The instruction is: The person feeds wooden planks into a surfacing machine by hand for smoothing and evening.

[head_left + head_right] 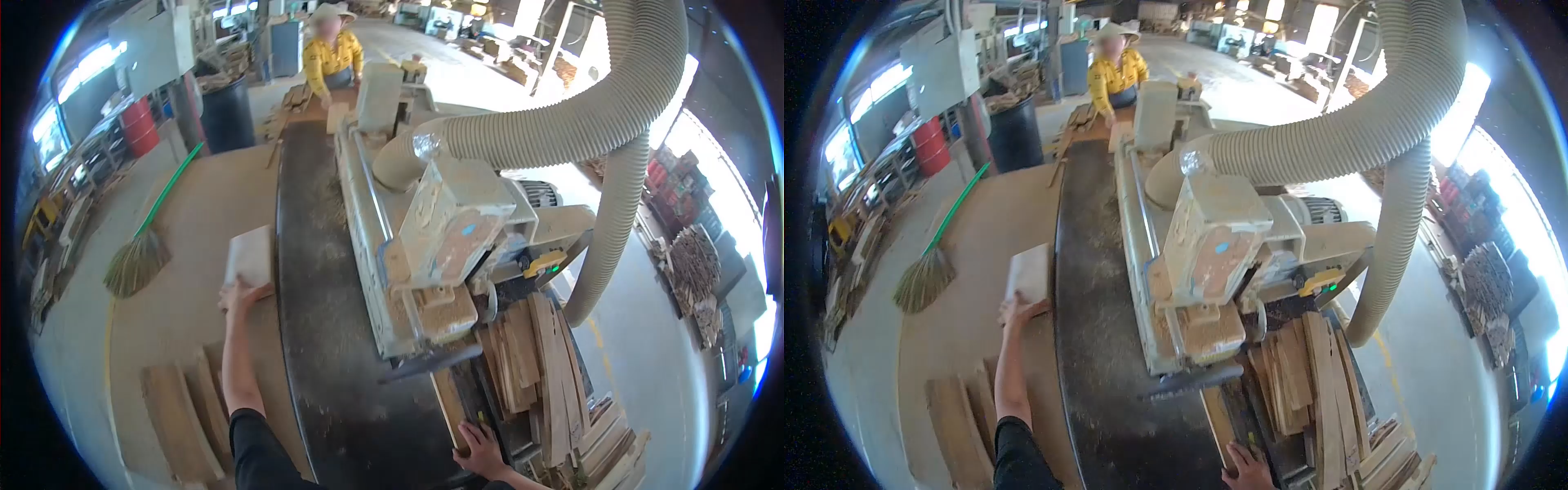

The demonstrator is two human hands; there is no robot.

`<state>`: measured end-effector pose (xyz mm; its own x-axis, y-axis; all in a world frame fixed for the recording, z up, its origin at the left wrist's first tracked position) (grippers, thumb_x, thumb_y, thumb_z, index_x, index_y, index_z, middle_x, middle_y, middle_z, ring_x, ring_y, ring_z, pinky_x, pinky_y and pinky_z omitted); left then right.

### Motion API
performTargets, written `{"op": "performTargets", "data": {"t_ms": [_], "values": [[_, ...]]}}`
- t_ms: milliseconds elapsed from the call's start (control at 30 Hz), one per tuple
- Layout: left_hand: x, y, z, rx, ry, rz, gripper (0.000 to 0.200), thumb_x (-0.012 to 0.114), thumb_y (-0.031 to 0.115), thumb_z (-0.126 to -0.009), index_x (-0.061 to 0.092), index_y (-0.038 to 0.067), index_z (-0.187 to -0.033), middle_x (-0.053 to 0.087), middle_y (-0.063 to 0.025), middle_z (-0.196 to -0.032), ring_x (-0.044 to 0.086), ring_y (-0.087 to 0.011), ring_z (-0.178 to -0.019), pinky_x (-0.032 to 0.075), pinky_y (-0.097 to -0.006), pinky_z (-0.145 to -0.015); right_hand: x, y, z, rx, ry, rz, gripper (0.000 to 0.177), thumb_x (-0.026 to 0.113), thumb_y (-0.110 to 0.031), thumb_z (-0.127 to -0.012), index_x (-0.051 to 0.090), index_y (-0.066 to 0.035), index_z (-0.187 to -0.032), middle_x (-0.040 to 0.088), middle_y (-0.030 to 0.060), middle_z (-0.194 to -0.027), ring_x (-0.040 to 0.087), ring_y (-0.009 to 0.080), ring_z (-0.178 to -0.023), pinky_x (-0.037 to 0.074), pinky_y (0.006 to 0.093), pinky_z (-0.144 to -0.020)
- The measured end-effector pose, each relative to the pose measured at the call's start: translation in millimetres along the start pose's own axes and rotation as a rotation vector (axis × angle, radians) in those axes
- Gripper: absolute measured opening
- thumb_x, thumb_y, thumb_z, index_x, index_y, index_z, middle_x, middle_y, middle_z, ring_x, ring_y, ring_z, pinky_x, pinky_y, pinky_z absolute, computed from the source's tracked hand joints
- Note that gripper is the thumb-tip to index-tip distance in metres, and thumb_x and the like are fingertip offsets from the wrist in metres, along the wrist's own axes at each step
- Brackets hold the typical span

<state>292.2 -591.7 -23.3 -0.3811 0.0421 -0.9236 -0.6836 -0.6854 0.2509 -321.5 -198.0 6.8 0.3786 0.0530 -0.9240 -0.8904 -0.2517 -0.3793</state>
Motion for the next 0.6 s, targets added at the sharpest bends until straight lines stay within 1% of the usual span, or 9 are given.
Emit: {"op": "performTargets", "data": {"t_ms": [67,100,133,167,200,233,300,467,600], "values": [[70.7,-3.3,-6.7,0.374,-0.092,0.270,0.134,0.077,0.087,-0.062,0.035,0.003,-0.158,0.042,-0.0192,-0.156,0.038,-0.0348,-0.146,0.039,-0.0477,-0.118,7.8,6.7,5.7,-0.050,0.014,-0.012,0.079,0.078,-0.030,-0.085,0.046,-0.004,-0.152,0.052,0.0200,-0.148,0.054,0.0425,-0.129,0.041,0.0586,-0.114],[35.5,4.6,66.3,0.237,-0.067,0.118,0.130,0.081,0.083,-0.062,0.039,-0.001,-0.152,0.048,-0.0151,-0.151,0.048,-0.0279,-0.138,0.044,-0.0385,-0.114,11.8,10.1,6.9,-0.034,0.019,0.013,0.077,0.077,-0.032,-0.084,0.048,-0.005,-0.151,0.053,0.0180,-0.148,0.052,0.0402,-0.132,0.039,0.0564,-0.116],[52.1,3.7,97.9,0.369,0.171,0.127,0.125,0.086,0.078,-0.059,0.045,0.001,-0.147,0.052,-0.0146,-0.146,0.054,-0.0295,-0.130,0.048,-0.0393,-0.110,17.5,12.4,7.7,-0.018,0.011,0.039,0.076,0.076,-0.034,-0.084,0.051,-0.005,-0.149,0.054,0.0161,-0.148,0.050,0.0378,-0.136,0.038,0.0542,-0.118],[73.6,3.9,116.7,0.360,-0.064,0.270,0.126,0.085,0.082,-0.054,0.049,0.003,-0.145,0.051,-0.0173,-0.146,0.053,-0.0337,-0.131,0.047,-0.0425,-0.109,22.8,17.2,8.3,-0.019,0.001,-0.001,0.079,0.076,-0.032,-0.083,0.047,-0.005,-0.153,0.052,0.0173,-0.149,0.047,0.0417,-0.138,0.034,0.0541,-0.120],[54.2,10.4,181.9,0.378,0.210,-0.034,0.128,0.083,0.085,-0.050,0.051,0.006,-0.145,0.048,-0.0203,-0.148,0.048,-0.0383,-0.136,0.044,-0.0465,-0.111,25.6,21.2,10.1,0.027,-0.033,-0.006,0.082,0.076,-0.031,-0.083,0.044,-0.007,-0.155,0.051,0.0161,-0.151,0.043,0.0443,-0.140,0.030,0.0550,-0.122],[70.6,-1.1,208.0,0.377,0.247,0.067,0.133,0.081,0.088,-0.049,0.047,0.009,-0.151,0.038,-0.0257,-0.156,0.037,-0.0440,-0.144,0.034,-0.0563,-0.117,16.7,12.6,7.7,0.082,-0.056,0.011,0.073,0.072,-0.033,-0.088,0.048,-0.007,-0.152,0.051,0.0153,-0.150,0.036,0.0475,-0.145,0.029,0.0648,-0.119],[72.5,-11.4,283.6,0.361,0.288,-0.038,0.137,0.084,0.085,-0.049,0.041,0.011,-0.156,0.028,-0.0311,-0.161,0.027,-0.0492,-0.149,0.023,-0.0637,-0.119,6.5,-0.1,6.3,-0.037,0.011,0.165,0.074,0.072,-0.034,-0.089,0.047,-0.009,-0.154,0.048,0.0123,-0.155,0.029,0.0455,-0.152,0.022,0.0675,-0.121],[120.6,-51.1,401.8,0.520,0.257,-0.004,0.136,0.089,0.076,-0.049,0.038,0.015,-0.160,0.023,-0.0341,-0.163,0.024,-0.0508,-0.150,0.020,-0.0670,-0.116,10.7,-9.7,12.9,-0.031,0.003,0.258,0.072,0.071,-0.031,-0.091,0.045,-0.007,-0.154,0.048,0.0105,-0.155,0.023,0.0430,-0.155,0.018,0.0664,-0.122],[131.5,-67.9,483.0,0.608,0.326,0.065,0.117,0.091,0.067,-0.057,0.048,0.019,-0.155,0.032,-0.0284,-0.160,0.032,-0.0469,-0.146,0.029,-0.0620,-0.112,34.8,-21.9,28.3,-0.016,0.039,0.250,0.066,0.071,-0.025,-0.091,0.047,-0.002,-0.149,0.047,0.0215,-0.152,0.026,0.0441,-0.153,0.019,0.0658,-0.121]]}}
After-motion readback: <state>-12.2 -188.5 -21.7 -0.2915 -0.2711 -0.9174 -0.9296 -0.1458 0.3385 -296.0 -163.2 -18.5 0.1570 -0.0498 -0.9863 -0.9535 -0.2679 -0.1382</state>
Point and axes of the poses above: each hand's wrist, its own z-axis away from the middle knuckle, its own x-axis out of the palm, y = z × x, the point moved 8 cm from there along -z, towards the middle knuckle
